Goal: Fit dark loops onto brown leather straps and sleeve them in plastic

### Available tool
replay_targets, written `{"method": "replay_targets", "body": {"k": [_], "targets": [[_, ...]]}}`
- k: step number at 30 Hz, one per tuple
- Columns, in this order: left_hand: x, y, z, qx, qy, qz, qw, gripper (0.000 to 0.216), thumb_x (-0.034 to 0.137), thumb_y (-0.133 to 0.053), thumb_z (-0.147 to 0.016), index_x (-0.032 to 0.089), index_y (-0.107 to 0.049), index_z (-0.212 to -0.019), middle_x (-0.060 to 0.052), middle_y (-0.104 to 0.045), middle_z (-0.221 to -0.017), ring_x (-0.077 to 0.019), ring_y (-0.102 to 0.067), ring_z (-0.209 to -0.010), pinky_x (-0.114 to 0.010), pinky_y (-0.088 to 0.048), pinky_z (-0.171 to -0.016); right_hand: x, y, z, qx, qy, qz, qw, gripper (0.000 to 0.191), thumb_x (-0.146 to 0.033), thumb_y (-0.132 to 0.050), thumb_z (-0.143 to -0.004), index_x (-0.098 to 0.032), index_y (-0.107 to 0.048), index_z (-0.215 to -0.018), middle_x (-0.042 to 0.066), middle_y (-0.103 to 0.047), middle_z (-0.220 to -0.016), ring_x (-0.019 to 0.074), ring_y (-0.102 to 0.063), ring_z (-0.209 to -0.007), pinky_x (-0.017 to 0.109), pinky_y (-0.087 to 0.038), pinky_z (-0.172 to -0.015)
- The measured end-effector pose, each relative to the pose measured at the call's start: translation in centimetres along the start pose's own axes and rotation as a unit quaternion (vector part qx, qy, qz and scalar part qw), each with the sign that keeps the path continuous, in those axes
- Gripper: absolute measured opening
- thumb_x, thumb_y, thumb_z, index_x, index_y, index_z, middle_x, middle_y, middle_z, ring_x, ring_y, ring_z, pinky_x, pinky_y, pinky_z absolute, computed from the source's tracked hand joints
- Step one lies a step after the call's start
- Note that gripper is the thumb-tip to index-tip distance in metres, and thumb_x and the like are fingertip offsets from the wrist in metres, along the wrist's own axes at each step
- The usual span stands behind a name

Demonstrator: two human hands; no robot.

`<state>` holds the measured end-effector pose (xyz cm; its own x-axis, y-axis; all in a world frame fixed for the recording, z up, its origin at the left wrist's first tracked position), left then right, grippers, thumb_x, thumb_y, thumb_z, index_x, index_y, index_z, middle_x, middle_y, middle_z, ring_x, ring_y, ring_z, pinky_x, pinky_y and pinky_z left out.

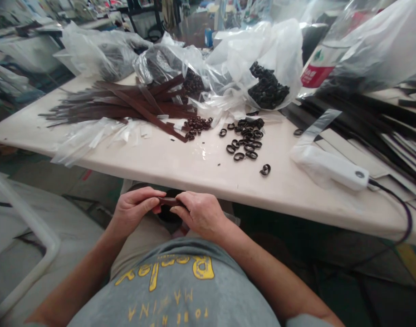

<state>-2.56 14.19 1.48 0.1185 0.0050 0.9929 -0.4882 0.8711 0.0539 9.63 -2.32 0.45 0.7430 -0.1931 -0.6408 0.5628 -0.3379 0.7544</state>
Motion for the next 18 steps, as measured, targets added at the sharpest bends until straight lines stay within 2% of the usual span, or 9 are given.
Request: {"method": "replay_targets", "body": {"k": [5,9,11,13,18], "targets": [[-0.5,0.0,-0.3,-0.037,0.061,0.024,0.997,0.019,0.027,-0.077,-0.07,0.017,-0.079,-0.085,-0.002,-0.067,-0.059,-0.0104,-0.058,-0.051,-0.019,-0.048,-0.049,0.1,-0.5,-0.2,-0.048,-0.015,0.034,0.998,0.023,-0.031,-0.053,-0.098,-0.018,-0.061,-0.08,0.001,-0.063,-0.07,0.0134,-0.053,-0.061,0.026,-0.03,-0.057],[-1.7,-0.8,-0.2,-0.067,0.09,0.067,0.991,0.025,0.027,-0.08,-0.069,0.017,-0.079,-0.091,-0.003,-0.072,-0.068,-0.0093,-0.058,-0.054,-0.018,-0.049,-0.052,-0.3,-0.2,-0.7,-0.094,0.002,-0.012,0.996,0.027,-0.031,-0.047,-0.101,-0.017,-0.062,-0.083,0.003,-0.067,-0.076,0.0139,-0.057,-0.065,0.025,-0.034,-0.06],[-2.2,-1.3,-0.1,-0.077,0.084,0.082,0.99,0.024,0.028,-0.08,-0.071,0.017,-0.079,-0.092,-0.004,-0.073,-0.073,-0.0091,-0.059,-0.057,-0.018,-0.049,-0.054,-0.5,0.0,-0.9,-0.111,0.016,-0.057,0.992,0.026,-0.029,-0.045,-0.102,-0.018,-0.065,-0.09,0.003,-0.07,-0.084,0.0146,-0.061,-0.072,0.025,-0.038,-0.065],[-2.2,-1.3,0.0,-0.073,0.063,0.083,0.992,0.021,0.028,-0.078,-0.073,0.018,-0.079,-0.091,-0.003,-0.07,-0.069,-0.0081,-0.058,-0.057,-0.016,-0.048,-0.054,-0.5,0.1,-1.1,-0.122,0.009,-0.083,0.989,0.023,-0.029,-0.045,-0.101,-0.018,-0.066,-0.095,0.003,-0.071,-0.089,0.0153,-0.063,-0.079,0.026,-0.041,-0.07],[-2.0,0.8,-0.3,-0.034,0.039,0.072,0.996,0.019,0.029,-0.077,-0.077,0.019,-0.079,-0.092,0.0,-0.066,-0.062,-0.0072,-0.056,-0.055,-0.016,-0.045,-0.054,0.5,0.0,-0.2,-0.13,-0.054,-0.015,0.99,0.021,-0.036,-0.058,-0.095,-0.017,-0.062,-0.103,0.006,-0.071,-0.095,0.0191,-0.064,-0.082,0.028,-0.04,-0.069]]}}
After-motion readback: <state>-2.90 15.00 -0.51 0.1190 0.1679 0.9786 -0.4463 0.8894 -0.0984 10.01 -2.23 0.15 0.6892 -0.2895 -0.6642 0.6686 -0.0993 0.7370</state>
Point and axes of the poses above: each hand's wrist, its own z-axis away from the middle knuckle, its own y-axis out of the back of the hand, x = y × z, the point moved 1 cm from there along -z, towards the middle knuckle
